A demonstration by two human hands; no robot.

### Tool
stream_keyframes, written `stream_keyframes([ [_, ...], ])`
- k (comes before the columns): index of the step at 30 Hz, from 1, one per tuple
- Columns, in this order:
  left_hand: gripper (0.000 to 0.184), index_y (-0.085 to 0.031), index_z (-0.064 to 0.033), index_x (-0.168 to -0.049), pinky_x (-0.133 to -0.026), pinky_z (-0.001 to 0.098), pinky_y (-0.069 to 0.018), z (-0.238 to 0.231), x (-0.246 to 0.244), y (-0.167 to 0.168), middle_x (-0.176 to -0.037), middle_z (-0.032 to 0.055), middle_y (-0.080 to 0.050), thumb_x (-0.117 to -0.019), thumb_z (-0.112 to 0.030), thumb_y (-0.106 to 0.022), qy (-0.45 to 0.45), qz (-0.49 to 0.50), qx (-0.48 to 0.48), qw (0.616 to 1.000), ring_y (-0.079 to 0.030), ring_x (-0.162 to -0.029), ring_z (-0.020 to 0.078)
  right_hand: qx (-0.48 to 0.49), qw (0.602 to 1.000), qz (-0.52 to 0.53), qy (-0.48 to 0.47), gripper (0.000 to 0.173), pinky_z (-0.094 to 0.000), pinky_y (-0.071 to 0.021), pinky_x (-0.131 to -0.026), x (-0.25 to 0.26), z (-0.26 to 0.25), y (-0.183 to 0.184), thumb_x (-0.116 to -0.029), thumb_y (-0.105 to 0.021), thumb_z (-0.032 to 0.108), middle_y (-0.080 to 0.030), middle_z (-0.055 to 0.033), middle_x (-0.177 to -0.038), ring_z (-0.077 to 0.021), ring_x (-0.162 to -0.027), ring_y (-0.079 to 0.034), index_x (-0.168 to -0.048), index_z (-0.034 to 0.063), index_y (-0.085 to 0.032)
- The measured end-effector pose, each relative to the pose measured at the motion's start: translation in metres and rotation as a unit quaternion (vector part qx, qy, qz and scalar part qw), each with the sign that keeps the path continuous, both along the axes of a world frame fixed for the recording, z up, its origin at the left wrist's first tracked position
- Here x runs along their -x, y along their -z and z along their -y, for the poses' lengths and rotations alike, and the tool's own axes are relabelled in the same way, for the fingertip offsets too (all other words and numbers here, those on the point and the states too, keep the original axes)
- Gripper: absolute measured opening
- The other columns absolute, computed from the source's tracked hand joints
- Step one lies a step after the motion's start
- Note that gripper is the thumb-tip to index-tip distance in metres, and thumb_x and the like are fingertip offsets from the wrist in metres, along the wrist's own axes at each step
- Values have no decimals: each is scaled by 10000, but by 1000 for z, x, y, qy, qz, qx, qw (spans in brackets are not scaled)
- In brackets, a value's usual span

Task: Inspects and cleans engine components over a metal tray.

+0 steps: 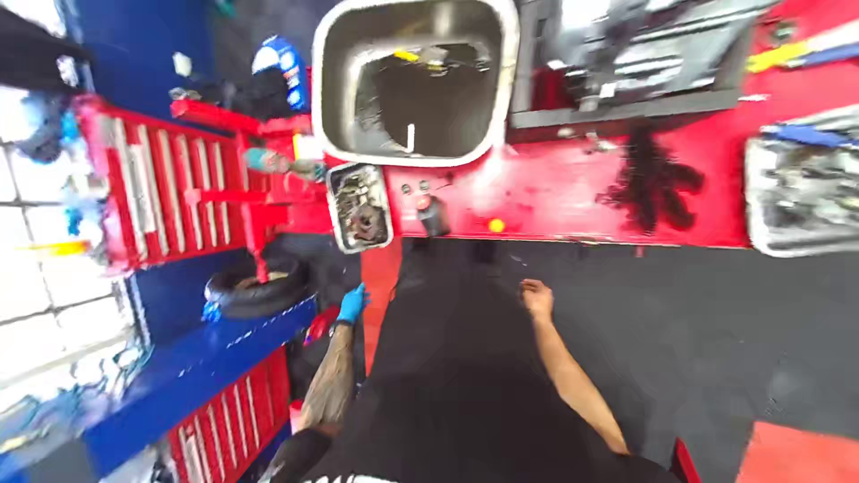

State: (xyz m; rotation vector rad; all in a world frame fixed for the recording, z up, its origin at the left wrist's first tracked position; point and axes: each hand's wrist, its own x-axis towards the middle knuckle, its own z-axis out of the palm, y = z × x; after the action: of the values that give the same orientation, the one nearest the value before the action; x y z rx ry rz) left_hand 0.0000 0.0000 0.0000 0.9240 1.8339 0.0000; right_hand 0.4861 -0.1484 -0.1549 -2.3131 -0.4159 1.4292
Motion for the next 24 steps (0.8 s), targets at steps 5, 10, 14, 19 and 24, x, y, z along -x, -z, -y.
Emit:
stream_keyframes([
  [5,490,-577,10,-1393,-1003,502,-551,-84,55,33,-1268,198,-683,-1117,-353,-398,-109,-95,-33,989,-694,-1113,308,35,986,77,-146,303,-609,-552,-899,13,-30,-24,-957,-644,209,-737,-182,-1089,-346,-1002,-714,-1205,43,-700],
  [10,520,-493,-43,-1496,-1085,480,-506,-149,86,35,-1340,168,-663,-1074,-346,-511,-17,-111,-116,987,-661,-1214,275,-2,930,49,-364,331,-618,-553,-891,121,-120,-86,-971,-636,315,-743,-170,-1029,-346,-981,-718,-1167,60,-715],
  [14,544,-462,-45,-1517,-1073,468,-521,-183,92,51,-1360,159,-649,-1053,-317,-546,46,-79,-141,986,-660,-1211,266,-71,925,140,-347,550,-579,-571,-889,257,-214,-140,-938,-658,524,-733,-133,-1111,-309,-1021,-710,-1285,98,-672],
  [19,554,-488,-31,-1497,-1082,494,-503,-194,102,73,-1372,177,-635,-1041,-338,-554,80,-73,-103,989,-644,-1229,299,-105,918,238,-298,1283,-620,-525,-973,376,-318,-140,-583,-876,704,-314,-233,-1630,-440,-1389,-464,-1621,201,-313],
  [24,478,-545,-41,-1446,-1089,475,-502,-194,109,86,-1354,170,-642,-1041,-295,-562,24,-44,-90,995,-641,-1235,280,-29,880,285,-379,1535,-753,-384,-1048,420,-349,-98,-458,-918,681,-49,-278,-1691,-491,-1536,-188,-1669,293,-58],
])
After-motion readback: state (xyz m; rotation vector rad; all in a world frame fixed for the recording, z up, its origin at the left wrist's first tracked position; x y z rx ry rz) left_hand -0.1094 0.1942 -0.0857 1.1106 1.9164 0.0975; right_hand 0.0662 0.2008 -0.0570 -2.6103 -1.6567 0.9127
